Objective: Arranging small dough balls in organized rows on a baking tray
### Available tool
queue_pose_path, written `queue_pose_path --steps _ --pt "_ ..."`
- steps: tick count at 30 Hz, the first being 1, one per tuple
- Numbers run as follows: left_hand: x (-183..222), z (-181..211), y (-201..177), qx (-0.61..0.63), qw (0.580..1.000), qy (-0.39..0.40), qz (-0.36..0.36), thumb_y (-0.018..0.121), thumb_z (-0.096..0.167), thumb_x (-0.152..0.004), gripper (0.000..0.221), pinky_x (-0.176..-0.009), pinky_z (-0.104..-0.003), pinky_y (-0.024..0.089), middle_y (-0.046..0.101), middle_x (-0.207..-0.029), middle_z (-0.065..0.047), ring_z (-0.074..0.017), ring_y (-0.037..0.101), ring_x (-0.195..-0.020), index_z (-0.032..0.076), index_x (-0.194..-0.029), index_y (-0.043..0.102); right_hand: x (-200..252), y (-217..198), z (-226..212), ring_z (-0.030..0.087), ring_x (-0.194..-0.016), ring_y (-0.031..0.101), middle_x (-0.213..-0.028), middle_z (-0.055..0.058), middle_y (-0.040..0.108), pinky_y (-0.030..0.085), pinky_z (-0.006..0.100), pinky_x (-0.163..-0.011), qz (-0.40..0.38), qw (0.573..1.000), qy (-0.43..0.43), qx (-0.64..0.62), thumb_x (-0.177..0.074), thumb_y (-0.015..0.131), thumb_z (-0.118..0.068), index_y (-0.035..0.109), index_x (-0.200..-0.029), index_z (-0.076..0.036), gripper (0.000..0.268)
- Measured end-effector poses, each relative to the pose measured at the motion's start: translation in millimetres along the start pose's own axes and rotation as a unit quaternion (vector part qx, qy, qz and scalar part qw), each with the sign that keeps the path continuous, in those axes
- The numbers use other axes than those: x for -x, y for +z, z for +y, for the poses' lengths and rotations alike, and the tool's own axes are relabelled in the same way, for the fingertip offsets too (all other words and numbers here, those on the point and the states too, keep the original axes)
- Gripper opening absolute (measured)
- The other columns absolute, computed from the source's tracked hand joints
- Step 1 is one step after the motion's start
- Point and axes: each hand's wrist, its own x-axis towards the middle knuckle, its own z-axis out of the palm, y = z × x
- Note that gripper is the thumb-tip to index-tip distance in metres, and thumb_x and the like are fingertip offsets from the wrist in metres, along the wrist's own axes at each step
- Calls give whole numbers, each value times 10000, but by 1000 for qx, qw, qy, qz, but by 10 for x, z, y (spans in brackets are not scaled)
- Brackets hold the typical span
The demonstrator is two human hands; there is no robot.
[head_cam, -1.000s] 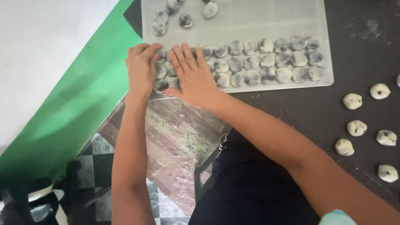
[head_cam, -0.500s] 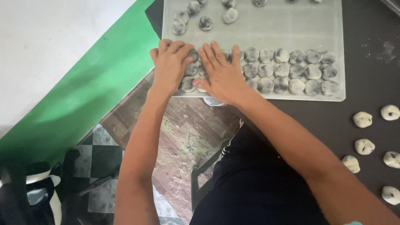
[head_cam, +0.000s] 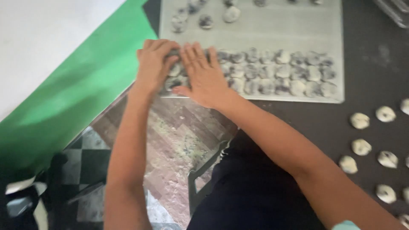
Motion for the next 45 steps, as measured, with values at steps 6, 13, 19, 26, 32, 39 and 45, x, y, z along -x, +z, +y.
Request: queue_pose_path --steps 6,13,19,26,32,39,45 --pt "78 150 -105 32 998 -46 3 551 143 -968 265 -761 -488 312 567 -1249 -46 -320 441 -1090 196 -1223 602 331 94 257 346 -1477 -18 -1608 188 52 -47 533 -1171 37 998 33 34 -918 134 -748 71 -1538 -16 962" --pt "12 633 -215 22 992 -4 121 452 190 -1029 263 -768 -473 334 544 -1241 -34 -309 441 -1092 165 -1252 590 650 11 570 338 -1489 -6 -1616 179 48 -36 523 -1189 68 993 88 45 -937 134 -731 72 -1545 -2 951" --pt "-309 878 134 48 994 33 97 528 182 -1001 247 -794 -469 345 563 -1232 -54 -306 451 -1090 175 -1234 612 839 -337 776 301 -1482 -33 -1606 166 16 -84 529 -1157 3 993 112 -32 -885 37 -726 34 -1531 -36 945" --pt "-678 1294 823 46 992 108 42 466 134 -993 242 -784 -510 348 603 -1217 -42 -315 463 -1074 174 -1195 593 1174 -253 1210 326 -1475 59 -1587 181 153 -59 542 -1149 8 992 108 -65 -908 45 -701 157 -1519 -26 917" --pt "-620 1520 1230 -103 982 159 -17 481 294 -1016 289 -942 -505 316 606 -1157 -38 -245 462 -1191 150 -1249 571 1676 -47 1836 388 -1473 161 -1588 230 223 70 582 -1167 124 986 97 58 -934 315 -708 193 -1541 -1 940" --pt "-1338 1707 1444 -124 976 168 58 627 271 -909 184 -762 -459 369 649 -999 0 -248 521 -977 190 -1075 619 1849 -149 2357 358 -1461 207 -1575 200 263 124 636 -1103 89 987 104 80 -976 295 -623 244 -1525 1 833" --pt "-2507 1535 2285 -154 979 104 78 602 123 -783 208 -645 -488 424 644 -878 -86 -353 546 -852 143 -990 610 881 -201 3639 382 -836 538 -909 138 633 393 515 -698 213 966 143 -3 -1049 440 -297 664 -997 -118 291"
